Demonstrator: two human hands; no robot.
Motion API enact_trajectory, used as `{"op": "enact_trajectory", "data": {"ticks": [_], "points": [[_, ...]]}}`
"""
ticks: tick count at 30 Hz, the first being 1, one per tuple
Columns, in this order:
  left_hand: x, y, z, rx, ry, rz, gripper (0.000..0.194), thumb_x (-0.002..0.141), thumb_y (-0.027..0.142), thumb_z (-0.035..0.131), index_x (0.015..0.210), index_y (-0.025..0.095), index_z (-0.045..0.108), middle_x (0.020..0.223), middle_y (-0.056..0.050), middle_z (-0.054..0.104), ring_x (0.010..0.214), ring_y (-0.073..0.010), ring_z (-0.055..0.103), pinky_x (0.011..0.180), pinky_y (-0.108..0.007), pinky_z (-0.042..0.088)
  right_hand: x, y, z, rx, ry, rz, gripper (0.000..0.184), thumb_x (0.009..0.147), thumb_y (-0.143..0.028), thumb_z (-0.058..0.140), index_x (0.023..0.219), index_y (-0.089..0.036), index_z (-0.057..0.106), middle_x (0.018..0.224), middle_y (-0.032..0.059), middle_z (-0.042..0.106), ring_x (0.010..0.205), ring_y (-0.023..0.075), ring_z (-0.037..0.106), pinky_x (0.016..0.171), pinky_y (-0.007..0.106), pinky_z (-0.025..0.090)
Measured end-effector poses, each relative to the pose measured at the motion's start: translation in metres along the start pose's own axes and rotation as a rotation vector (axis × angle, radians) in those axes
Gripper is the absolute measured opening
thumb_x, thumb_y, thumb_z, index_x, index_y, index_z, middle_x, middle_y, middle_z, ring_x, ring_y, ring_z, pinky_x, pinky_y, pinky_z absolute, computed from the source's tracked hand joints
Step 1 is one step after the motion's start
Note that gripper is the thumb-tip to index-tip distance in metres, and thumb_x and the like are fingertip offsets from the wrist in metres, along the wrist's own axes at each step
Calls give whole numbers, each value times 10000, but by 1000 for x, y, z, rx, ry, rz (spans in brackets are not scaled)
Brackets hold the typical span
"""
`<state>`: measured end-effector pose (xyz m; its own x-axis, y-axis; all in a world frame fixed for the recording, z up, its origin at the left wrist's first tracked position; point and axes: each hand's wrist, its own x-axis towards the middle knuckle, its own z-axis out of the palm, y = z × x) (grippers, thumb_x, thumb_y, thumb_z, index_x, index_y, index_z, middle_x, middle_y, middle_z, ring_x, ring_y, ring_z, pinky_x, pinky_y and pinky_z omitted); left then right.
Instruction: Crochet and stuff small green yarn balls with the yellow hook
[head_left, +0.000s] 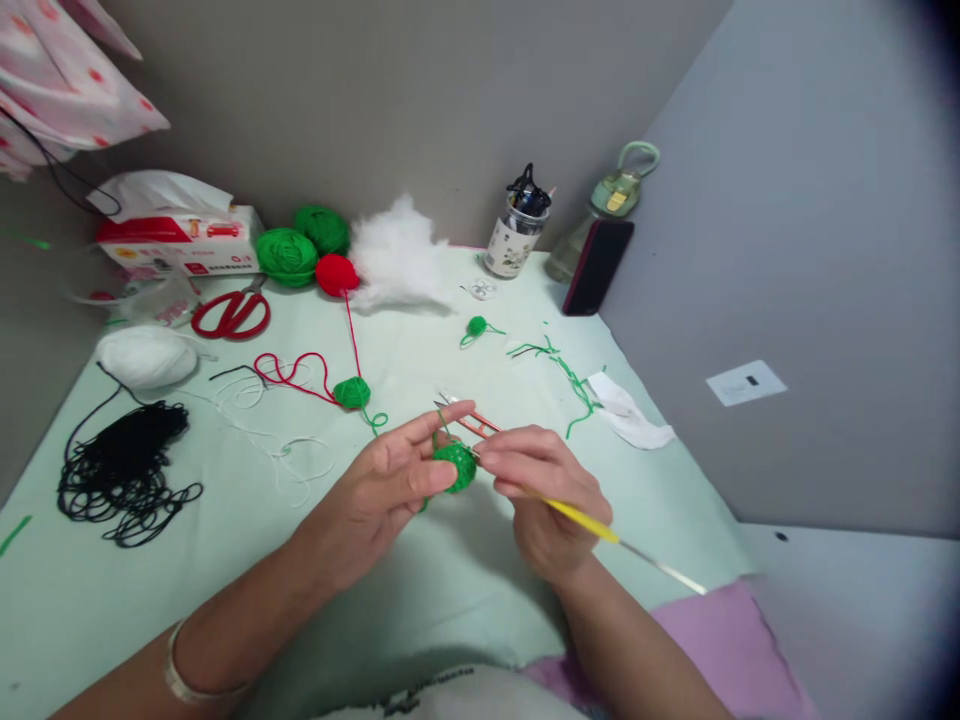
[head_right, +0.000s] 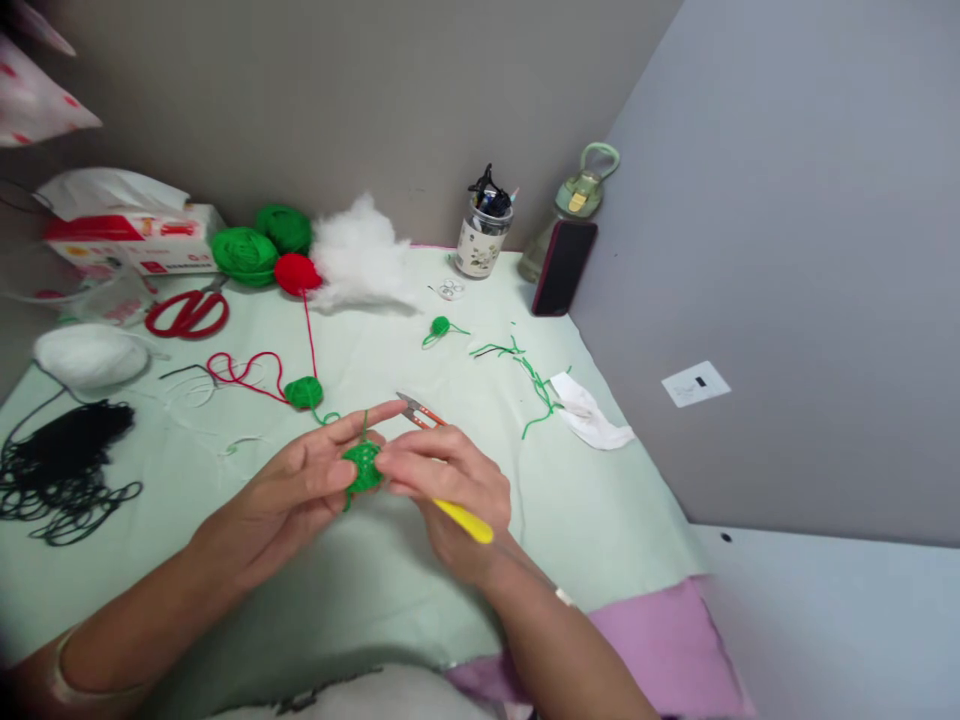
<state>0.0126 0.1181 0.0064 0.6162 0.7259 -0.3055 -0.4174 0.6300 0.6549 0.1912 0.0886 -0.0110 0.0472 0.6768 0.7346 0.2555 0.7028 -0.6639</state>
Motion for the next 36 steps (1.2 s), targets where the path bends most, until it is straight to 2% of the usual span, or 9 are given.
{"op": "enact_trajectory", "data": {"ticks": [5,10,13,17,23,28,32,34,36], "points": [[1,9,-11,236,79,101,601,752,293,883,1327,345,715,960,5,552,892,-138,530,799,-260,435,6,2,-6,118,-57,142,230,980,-171,653,1137,-277,784,967,58,797,880,209,748,745,371,635],[2,16,-23,443,12,142,527,835,297,818,1337,404,699,996,2,532,847,-122,500,689,-226,405,9,6,-11,290,-36,341,163,981,-206,661,1033,-259,805,883,38,780,761,169,727,744,341,609],[2,19,-26,457,-22,128,458,858,305,787,1300,405,725,989,9,543,847,-114,503,714,-215,406,14,9,-11,455,-18,518,132,972,-264,680,967,-248,810,871,31,765,675,135,705,664,293,596],[5,17,-24,345,-61,89,408,888,309,741,1290,378,737,1002,1,625,903,-136,584,832,-252,435,18,10,-10,619,-93,708,140,943,-336,716,938,-230,808,835,33,748,665,137,697,615,271,587],[8,11,-19,149,-134,24,388,947,316,659,1329,280,721,990,-47,706,844,-166,659,752,-289,466,12,12,-9,540,-97,597,156,982,-309,673,1006,-249,815,920,40,721,753,131,689,726,294,561],[6,15,-18,83,-197,23,365,943,312,645,1285,244,752,914,-44,693,774,-151,647,699,-277,465,17,12,-13,568,-47,617,170,985,-308,667,936,-240,814,833,27,713,703,125,663,676,275,540],[6,14,-19,214,-114,29,355,916,332,720,1265,290,765,942,-28,692,843,-141,628,776,-263,459,19,10,-14,626,-51,703,185,983,-329,668,897,-235,803,728,9,688,652,118,629,617,248,513],[6,10,-19,274,-57,54,404,850,317,806,1251,330,768,976,-11,680,929,-150,618,860,-268,458,18,9,-11,616,-70,668,169,981,-339,672,925,-252,806,781,14,707,655,123,633,616,261,521],[7,6,-17,310,-23,69,477,787,292,866,1248,356,764,1001,-4,665,995,-171,609,928,-296,460,15,7,-8,515,-95,574,153,985,-315,667,976,-272,813,881,31,739,738,143,665,665,286,546]]}}
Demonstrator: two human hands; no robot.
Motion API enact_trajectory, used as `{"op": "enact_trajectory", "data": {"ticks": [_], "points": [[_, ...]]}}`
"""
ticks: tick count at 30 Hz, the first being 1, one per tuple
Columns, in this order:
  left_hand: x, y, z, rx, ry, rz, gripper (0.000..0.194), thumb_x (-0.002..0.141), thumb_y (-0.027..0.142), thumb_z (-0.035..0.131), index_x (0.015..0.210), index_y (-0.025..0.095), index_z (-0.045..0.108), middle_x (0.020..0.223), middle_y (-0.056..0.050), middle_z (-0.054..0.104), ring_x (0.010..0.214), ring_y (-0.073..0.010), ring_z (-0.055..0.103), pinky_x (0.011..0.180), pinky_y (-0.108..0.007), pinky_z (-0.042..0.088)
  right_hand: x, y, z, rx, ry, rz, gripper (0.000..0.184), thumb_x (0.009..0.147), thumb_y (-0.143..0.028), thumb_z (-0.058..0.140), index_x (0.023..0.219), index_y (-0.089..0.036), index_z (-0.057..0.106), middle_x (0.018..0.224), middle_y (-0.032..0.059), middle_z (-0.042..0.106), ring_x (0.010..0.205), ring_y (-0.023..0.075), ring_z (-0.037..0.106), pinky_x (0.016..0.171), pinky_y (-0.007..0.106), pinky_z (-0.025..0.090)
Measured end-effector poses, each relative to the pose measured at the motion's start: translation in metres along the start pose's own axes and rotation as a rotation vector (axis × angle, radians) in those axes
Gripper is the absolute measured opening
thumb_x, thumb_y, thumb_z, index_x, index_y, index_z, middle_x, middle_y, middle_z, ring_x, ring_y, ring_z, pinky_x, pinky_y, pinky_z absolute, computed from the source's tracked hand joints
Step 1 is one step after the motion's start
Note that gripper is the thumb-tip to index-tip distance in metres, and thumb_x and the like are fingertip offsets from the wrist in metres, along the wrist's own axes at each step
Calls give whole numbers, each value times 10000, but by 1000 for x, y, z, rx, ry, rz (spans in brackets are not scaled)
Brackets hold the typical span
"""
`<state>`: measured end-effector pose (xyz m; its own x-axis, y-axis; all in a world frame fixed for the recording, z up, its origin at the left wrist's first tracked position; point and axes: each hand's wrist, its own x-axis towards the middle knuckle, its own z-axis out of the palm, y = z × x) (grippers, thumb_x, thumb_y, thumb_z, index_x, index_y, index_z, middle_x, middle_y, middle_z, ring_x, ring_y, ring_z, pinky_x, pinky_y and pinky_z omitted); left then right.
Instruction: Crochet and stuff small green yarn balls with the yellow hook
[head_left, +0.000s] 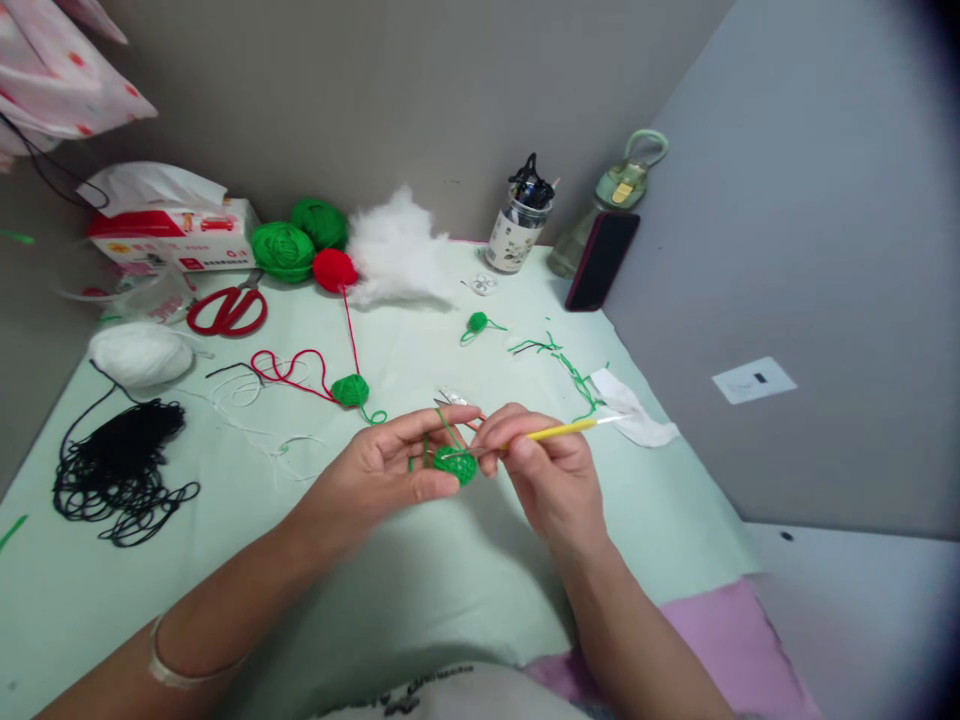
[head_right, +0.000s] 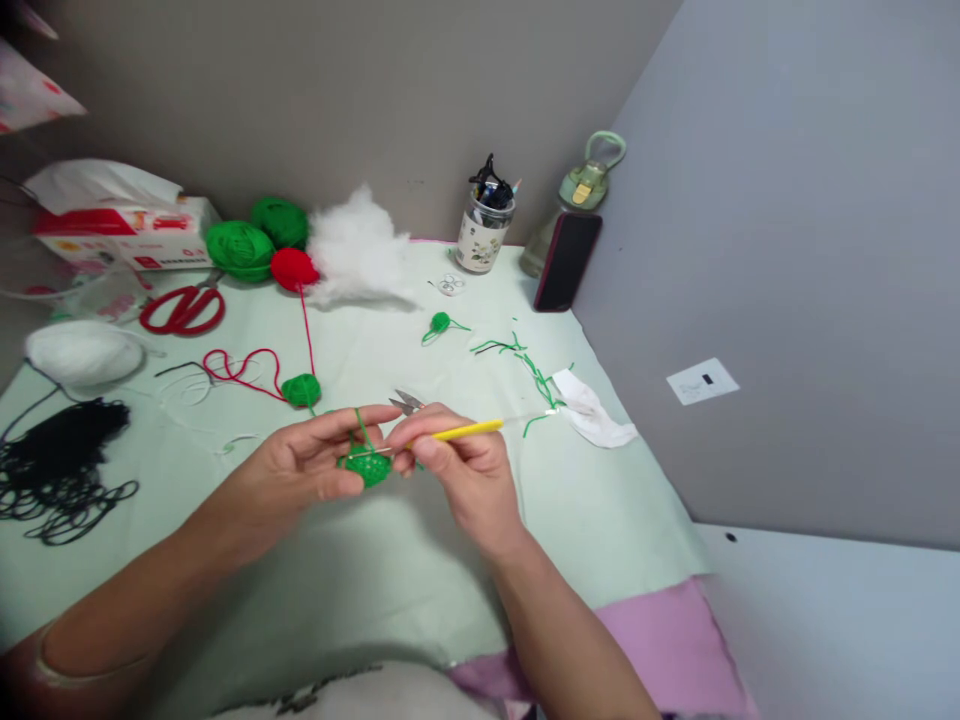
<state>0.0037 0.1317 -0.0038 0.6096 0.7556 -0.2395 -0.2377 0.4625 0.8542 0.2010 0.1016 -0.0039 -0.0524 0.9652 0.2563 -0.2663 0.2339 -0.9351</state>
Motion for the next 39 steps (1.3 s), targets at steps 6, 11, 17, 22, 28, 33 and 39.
{"op": "enact_trajectory", "data": {"ticks": [6,11,17,22,28,33,39], "points": [[-2,0,12,139,121,73,478,754,249,882,1207,359,778,1131,-9,627,1081,-194,602,1002,-333,481,-6,5,9,-322,33,-221,211,979,-183,662,1059,-310,811,965,39,794,962,198,704,808,352,566],[-7,5,13,265,164,90,462,759,245,865,1198,358,777,1083,-8,594,1075,-217,616,995,-361,489,-4,10,5,-74,50,-37,152,984,-330,663,984,-258,797,933,57,777,762,166,673,651,308,560],[-5,5,9,391,155,156,442,778,201,833,1192,345,777,980,-2,571,1035,-218,608,976,-364,484,0,9,1,108,3,123,169,983,-375,662,936,-242,756,888,23,768,670,123,653,655,273,572],[-4,6,7,403,131,151,428,782,193,823,1177,352,784,950,8,564,984,-197,598,982,-362,472,0,6,-4,102,-62,121,190,1019,-361,607,954,-230,729,897,30,776,695,126,673,668,275,576],[-5,8,6,463,104,106,446,796,203,804,1210,368,776,936,6,560,933,-188,579,951,-365,462,-1,2,-7,-24,-85,78,222,1033,-372,575,971,-207,711,914,56,773,740,154,700,681,310,596],[-4,10,5,498,127,105,455,791,205,801,1222,350,774,949,-5,578,911,-193,570,936,-363,478,-4,-2,-6,-198,-85,5,216,1038,-333,560,983,-211,730,928,66,764,787,177,710,719,337,599],[-2,10,1,569,100,99,292,781,165,777,1037,298,824,949,-13,614,907,-200,576,939,-363,479,-2,-6,-8,-442,-209,-122,199,1039,-230,541,1009,-234,737,921,57,773,864,190,722,815,379,600]]}}
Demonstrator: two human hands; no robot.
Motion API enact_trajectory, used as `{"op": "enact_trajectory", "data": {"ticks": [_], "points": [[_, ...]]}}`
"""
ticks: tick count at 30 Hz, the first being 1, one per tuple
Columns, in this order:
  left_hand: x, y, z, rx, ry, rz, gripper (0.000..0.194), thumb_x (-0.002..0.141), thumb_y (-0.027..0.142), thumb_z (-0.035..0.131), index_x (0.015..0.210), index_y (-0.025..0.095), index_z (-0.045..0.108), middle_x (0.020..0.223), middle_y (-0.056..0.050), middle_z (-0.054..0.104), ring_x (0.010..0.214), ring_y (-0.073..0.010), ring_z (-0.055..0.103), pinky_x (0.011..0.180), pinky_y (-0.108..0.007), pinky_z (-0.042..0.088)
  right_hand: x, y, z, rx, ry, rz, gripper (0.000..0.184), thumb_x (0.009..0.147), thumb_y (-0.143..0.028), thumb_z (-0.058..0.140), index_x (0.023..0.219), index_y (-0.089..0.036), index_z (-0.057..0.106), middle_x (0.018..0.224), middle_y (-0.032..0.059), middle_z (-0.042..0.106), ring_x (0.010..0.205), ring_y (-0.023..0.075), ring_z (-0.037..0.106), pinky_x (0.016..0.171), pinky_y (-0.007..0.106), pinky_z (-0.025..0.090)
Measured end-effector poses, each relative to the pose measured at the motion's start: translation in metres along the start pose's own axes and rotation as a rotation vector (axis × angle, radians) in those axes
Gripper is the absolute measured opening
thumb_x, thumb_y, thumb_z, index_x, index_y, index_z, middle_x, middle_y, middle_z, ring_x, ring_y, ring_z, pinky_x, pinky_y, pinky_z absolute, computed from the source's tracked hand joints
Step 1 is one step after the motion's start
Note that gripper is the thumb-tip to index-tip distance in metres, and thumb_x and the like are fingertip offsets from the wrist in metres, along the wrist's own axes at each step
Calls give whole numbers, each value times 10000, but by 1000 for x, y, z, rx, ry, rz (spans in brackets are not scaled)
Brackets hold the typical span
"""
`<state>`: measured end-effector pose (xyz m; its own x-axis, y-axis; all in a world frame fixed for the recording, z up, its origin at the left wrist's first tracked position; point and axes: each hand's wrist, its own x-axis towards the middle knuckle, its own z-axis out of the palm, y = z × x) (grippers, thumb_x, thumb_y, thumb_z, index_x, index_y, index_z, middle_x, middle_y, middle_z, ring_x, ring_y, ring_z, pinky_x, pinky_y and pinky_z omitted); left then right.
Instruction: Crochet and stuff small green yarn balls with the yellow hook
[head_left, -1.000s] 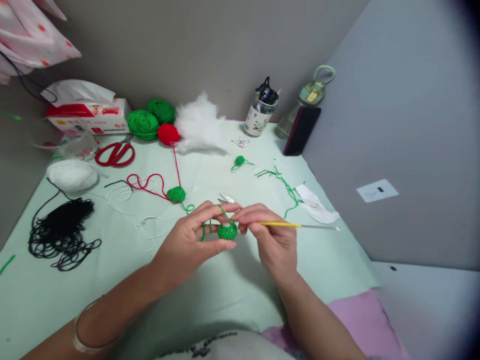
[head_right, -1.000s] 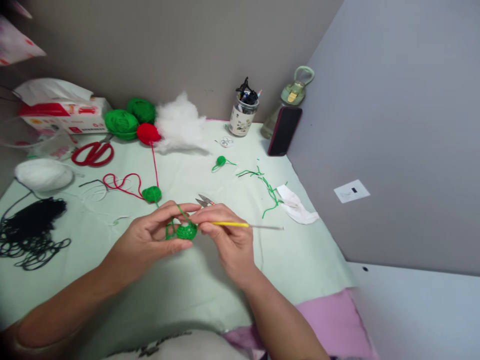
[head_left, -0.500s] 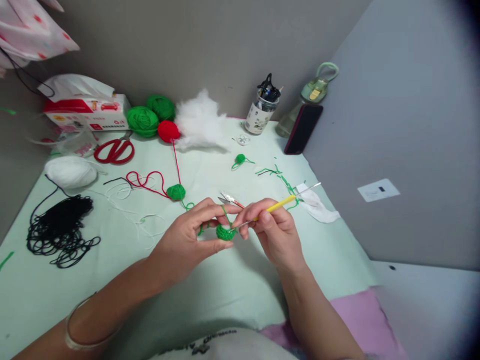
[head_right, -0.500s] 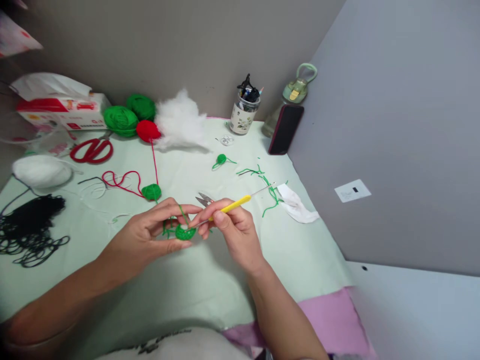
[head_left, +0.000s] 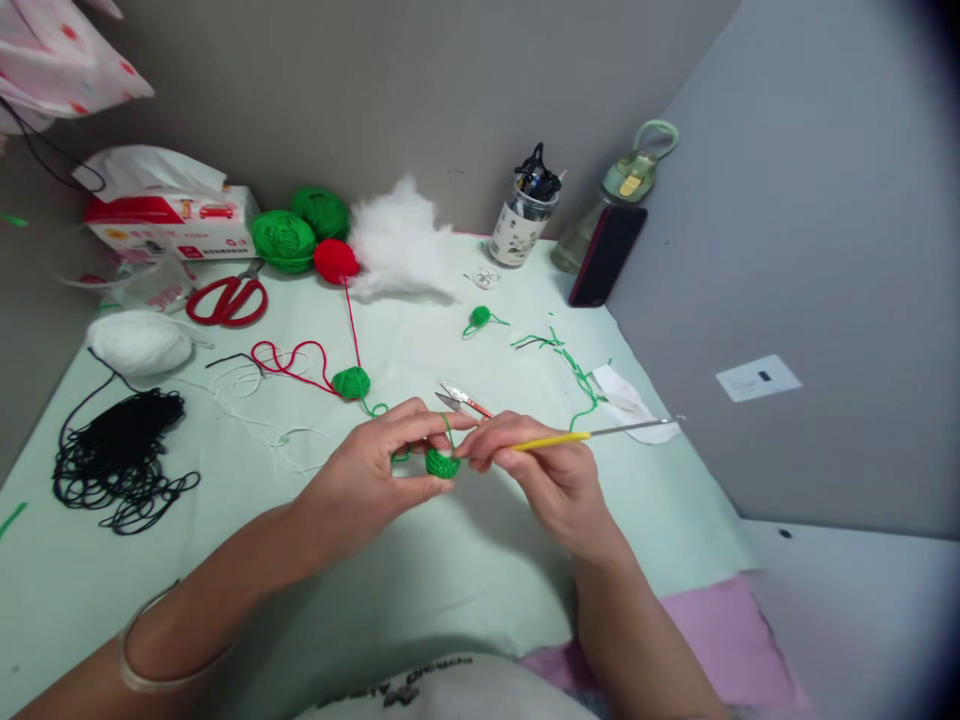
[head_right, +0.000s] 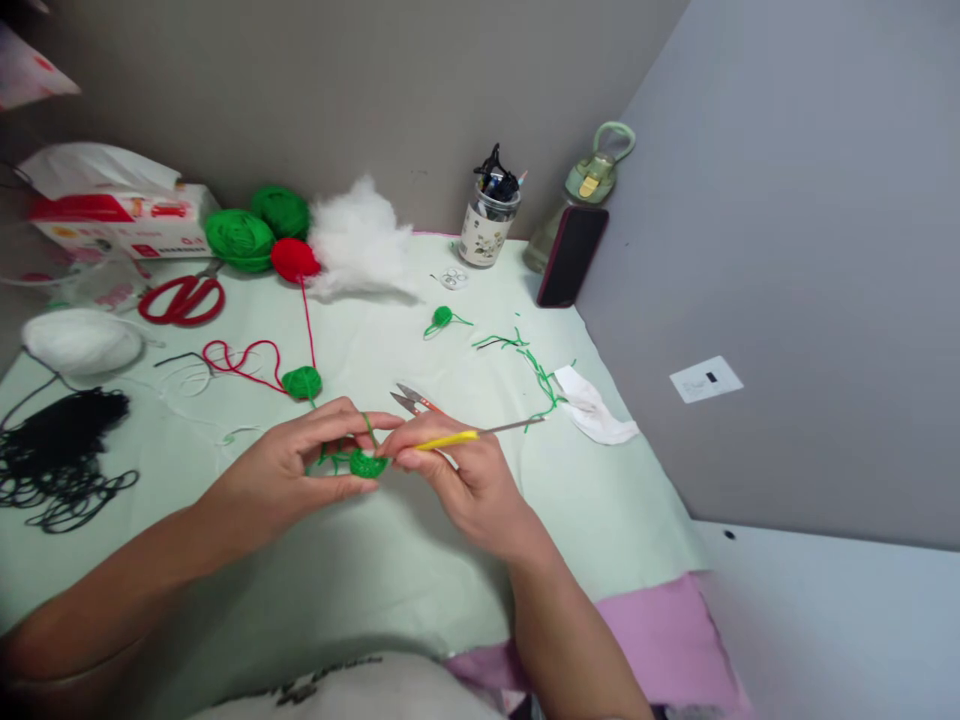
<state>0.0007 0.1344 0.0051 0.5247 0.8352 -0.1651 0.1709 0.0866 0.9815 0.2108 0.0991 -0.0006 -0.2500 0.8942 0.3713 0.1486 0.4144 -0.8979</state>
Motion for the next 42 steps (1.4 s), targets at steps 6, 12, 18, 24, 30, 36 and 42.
{"op": "enact_trajectory", "data": {"ticks": [6,12,18,24,30,36,42], "points": [[1,0,4,-118,62,-93,434,773,262,824,1202,313,780,1014,-18,629,969,-205,604,897,-340,512,-2,5,8,-286,29,-310,219,1019,-179,554,1147,-257,713,1035,92,784,927,214,746,800,415,639],[-5,5,11,-240,251,-41,547,791,308,823,1326,298,708,1085,-28,650,1040,-212,620,949,-349,533,-2,0,13,-405,115,-388,332,940,-72,639,1215,-236,725,1156,132,790,1042,244,765,862,421,654],[-10,3,15,-99,326,27,514,793,325,840,1296,336,732,981,-2,666,952,-192,624,969,-354,529,-8,1,15,-480,151,-429,447,934,-92,649,1330,-298,669,1175,103,792,1001,242,769,821,399,660],[-14,6,25,-432,254,-68,481,816,351,836,1287,329,738,1038,8,704,985,-182,644,918,-296,530,-20,-4,20,-719,190,-376,552,918,-74,681,1379,-375,641,1118,60,793,989,254,763,885,412,655],[-8,8,22,-914,-89,-216,481,819,307,836,1289,272,737,952,-14,730,979,-169,658,933,-279,490,-16,4,21,-539,271,-434,507,950,-108,655,1393,-354,647,1104,62,785,968,231,756,815,392,663],[-5,3,11,-786,-54,-176,565,765,262,876,1308,290,725,1047,-23,692,1015,-174,609,930,-279,461,-8,7,15,-104,266,-259,320,990,-190,634,1246,-345,745,1081,56,803,965,230,760,842,429,641],[-5,-2,-4,-466,11,-64,549,781,245,870,1292,388,729,991,5,540,864,-127,514,686,-213,428,-4,2,7,58,265,-147,243,983,-170,645,1128,-294,795,971,47,809,897,214,752,819,403,620]]}}
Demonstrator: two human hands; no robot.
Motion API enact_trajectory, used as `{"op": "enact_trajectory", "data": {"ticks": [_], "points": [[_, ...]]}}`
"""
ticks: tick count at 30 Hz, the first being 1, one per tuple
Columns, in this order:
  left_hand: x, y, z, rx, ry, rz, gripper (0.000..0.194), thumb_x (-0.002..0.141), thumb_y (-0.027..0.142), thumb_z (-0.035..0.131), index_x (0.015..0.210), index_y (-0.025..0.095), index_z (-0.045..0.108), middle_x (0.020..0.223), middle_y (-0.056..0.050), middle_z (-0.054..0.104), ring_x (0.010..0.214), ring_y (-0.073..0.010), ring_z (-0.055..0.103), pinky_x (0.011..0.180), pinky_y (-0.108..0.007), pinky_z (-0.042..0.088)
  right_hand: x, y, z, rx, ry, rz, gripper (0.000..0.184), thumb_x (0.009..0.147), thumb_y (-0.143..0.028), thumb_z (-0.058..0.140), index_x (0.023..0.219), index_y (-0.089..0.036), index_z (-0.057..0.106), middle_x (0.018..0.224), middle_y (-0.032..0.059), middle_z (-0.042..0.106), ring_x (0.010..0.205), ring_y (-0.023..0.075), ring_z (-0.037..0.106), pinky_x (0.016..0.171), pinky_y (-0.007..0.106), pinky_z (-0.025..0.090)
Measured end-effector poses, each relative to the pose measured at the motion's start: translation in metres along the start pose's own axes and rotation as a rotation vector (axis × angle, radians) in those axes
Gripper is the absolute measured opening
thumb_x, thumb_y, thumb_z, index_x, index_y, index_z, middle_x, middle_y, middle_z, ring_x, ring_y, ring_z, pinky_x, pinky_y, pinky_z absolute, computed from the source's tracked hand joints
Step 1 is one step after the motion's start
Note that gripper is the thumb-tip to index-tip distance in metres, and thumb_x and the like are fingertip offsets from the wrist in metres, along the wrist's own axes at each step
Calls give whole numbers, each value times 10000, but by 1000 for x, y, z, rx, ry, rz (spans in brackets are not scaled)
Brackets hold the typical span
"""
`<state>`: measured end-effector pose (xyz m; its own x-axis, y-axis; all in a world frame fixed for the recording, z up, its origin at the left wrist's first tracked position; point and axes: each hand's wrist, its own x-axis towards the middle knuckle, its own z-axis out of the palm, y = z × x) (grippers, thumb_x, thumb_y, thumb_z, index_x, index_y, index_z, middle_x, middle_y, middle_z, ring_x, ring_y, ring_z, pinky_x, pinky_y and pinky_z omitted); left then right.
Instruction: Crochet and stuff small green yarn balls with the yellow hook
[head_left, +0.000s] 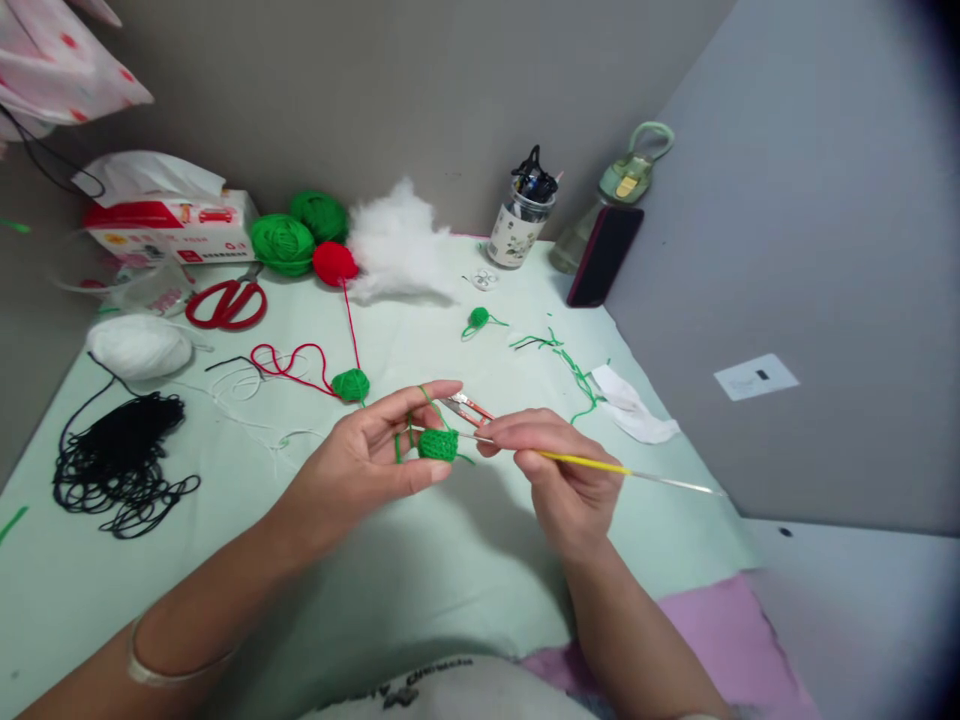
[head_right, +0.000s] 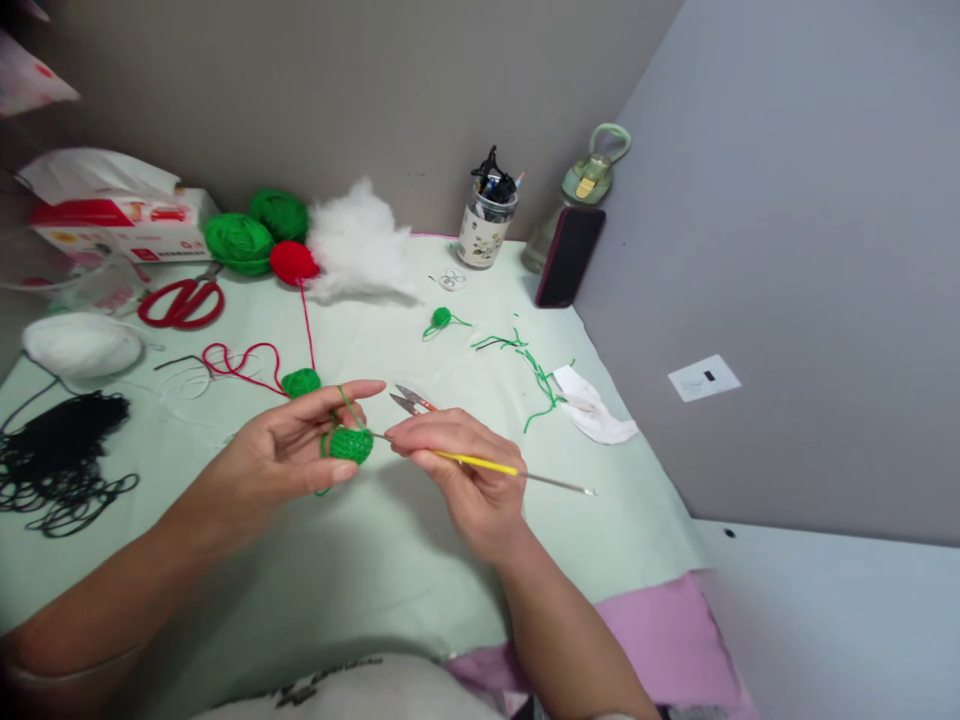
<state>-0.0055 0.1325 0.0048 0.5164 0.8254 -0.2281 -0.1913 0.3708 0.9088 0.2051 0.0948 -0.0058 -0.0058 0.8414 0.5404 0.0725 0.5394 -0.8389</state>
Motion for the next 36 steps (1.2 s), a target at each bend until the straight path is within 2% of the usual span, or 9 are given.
{"op": "enact_trajectory", "data": {"ticks": [5,11,15,19,21,25,29,32,36], "points": [[1,1,-8,78,-98,4,483,851,284,805,1302,429,712,1008,6,543,866,-126,513,696,-219,416,3,1,-1,193,29,170,172,989,-243,654,1036,-264,818,922,47,799,751,172,734,724,344,616],[3,2,-4,-48,-178,-79,394,882,335,696,1271,371,744,953,-1,594,854,-151,594,813,-285,435,6,2,0,368,31,316,133,957,-308,703,961,-253,823,888,46,805,694,161,742,641,300,630],[3,0,-4,-41,-145,-45,417,866,303,703,1276,365,741,1000,-10,589,892,-160,570,814,-279,433,8,1,3,404,88,419,149,909,-366,756,876,-235,821,832,44,803,637,156,725,604,291,622],[2,-1,-7,108,-99,55,441,852,244,735,1269,387,744,1012,-6,573,917,-158,518,781,-253,416,10,1,2,441,120,528,179,884,-393,779,855,-220,814,769,43,798,612,148,714,580,264,603],[3,-1,-8,149,-80,58,445,853,224,737,1263,396,745,1016,-3,575,917,-157,515,768,-252,409,11,2,1,453,128,568,192,874,-405,787,842,-217,809,755,45,797,601,147,707,567,259,595],[5,-3,-6,50,-117,-6,410,889,287,700,1291,362,736,986,-5,619,878,-162,574,778,-277,412,12,3,-1,479,94,576,178,888,-391,776,856,-220,813,777,45,799,611,138,705,576,248,592],[7,-4,-1,-216,-214,-68,374,935,290,586,1266,258,758,911,-31,679,799,-168,632,760,-301,450,12,2,-2,450,57,479,148,901,-365,767,864,-232,823,815,41,797,641,139,709,614,262,601],[8,-3,1,-364,-254,-95,378,916,282,572,1216,183,781,870,-48,690,731,-159,624,689,-290,473,13,0,-4,456,30,477,152,909,-357,758,867,-227,823,797,44,790,637,140,704,615,261,591],[7,-3,1,-330,-256,-96,357,917,288,630,1229,190,774,901,-46,720,780,-153,650,736,-271,496,13,0,-3,531,27,534,167,911,-370,757,848,-224,809,743,24,760,588,119,673,576,237,565]]}}
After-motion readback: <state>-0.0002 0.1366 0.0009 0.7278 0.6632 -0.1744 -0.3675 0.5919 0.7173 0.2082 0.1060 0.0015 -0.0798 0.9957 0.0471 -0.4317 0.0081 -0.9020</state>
